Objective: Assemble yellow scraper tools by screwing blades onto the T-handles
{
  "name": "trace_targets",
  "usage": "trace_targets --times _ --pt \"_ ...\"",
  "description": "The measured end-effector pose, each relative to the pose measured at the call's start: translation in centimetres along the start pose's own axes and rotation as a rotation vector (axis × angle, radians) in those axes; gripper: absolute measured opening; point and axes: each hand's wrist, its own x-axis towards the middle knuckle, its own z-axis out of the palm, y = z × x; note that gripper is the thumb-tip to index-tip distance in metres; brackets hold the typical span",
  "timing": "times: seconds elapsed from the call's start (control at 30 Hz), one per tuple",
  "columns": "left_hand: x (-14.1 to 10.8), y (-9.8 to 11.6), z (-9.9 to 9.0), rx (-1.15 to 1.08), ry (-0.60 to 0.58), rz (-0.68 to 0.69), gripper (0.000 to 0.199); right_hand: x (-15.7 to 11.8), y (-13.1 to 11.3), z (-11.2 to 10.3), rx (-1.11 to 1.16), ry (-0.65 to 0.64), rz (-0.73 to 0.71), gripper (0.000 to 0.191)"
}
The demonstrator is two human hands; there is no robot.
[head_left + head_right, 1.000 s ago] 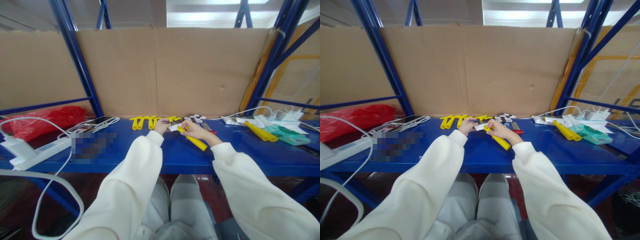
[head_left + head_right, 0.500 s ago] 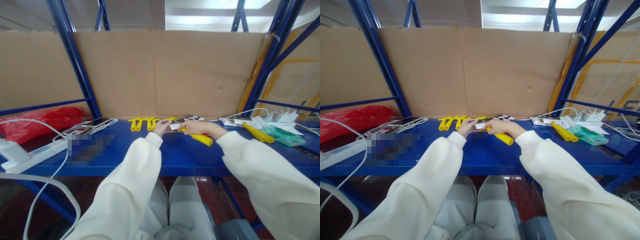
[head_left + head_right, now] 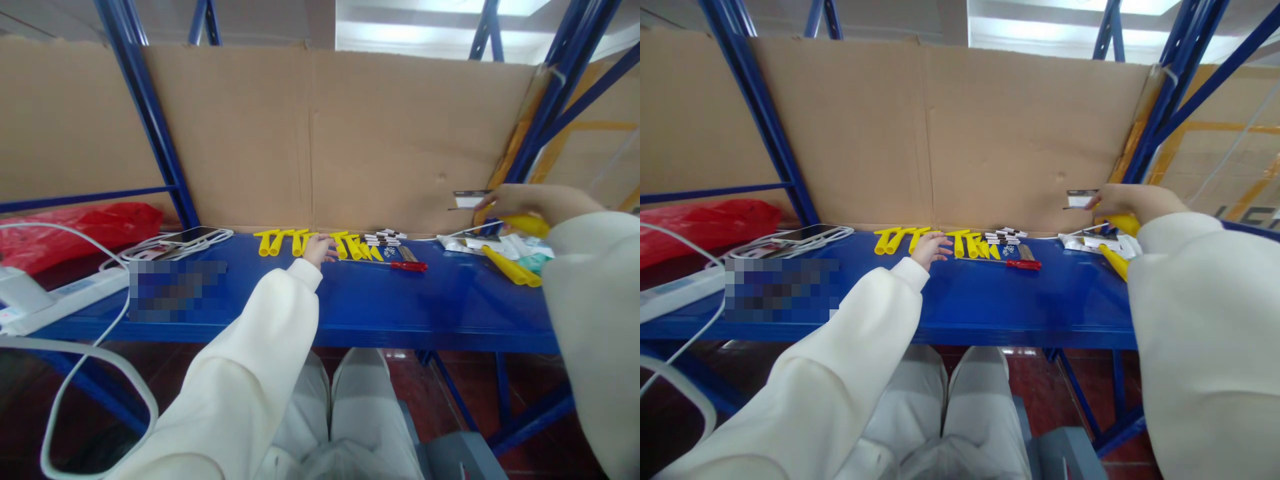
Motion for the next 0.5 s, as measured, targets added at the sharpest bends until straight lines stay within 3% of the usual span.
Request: trace_targets --times 0.17,0.3,0.5 --pt "-0.2 0.2 0.1 0.012 0.017 -0.002 0.035 -2.5 1.1 4.2 -0.151 0.038 0.136 0.045" --pt "0.0 0.0 0.3 0.043 0.009 -0.015 0.038 -1.9 2.5 6.4 -0.245 -0.015 0.278 0.048" --pt "0.5 -0.6 0.4 0.066 -0.057 -0.012 0.036 -1.0 3.4 9.7 -0.317 -0.107 0.287 0.045"
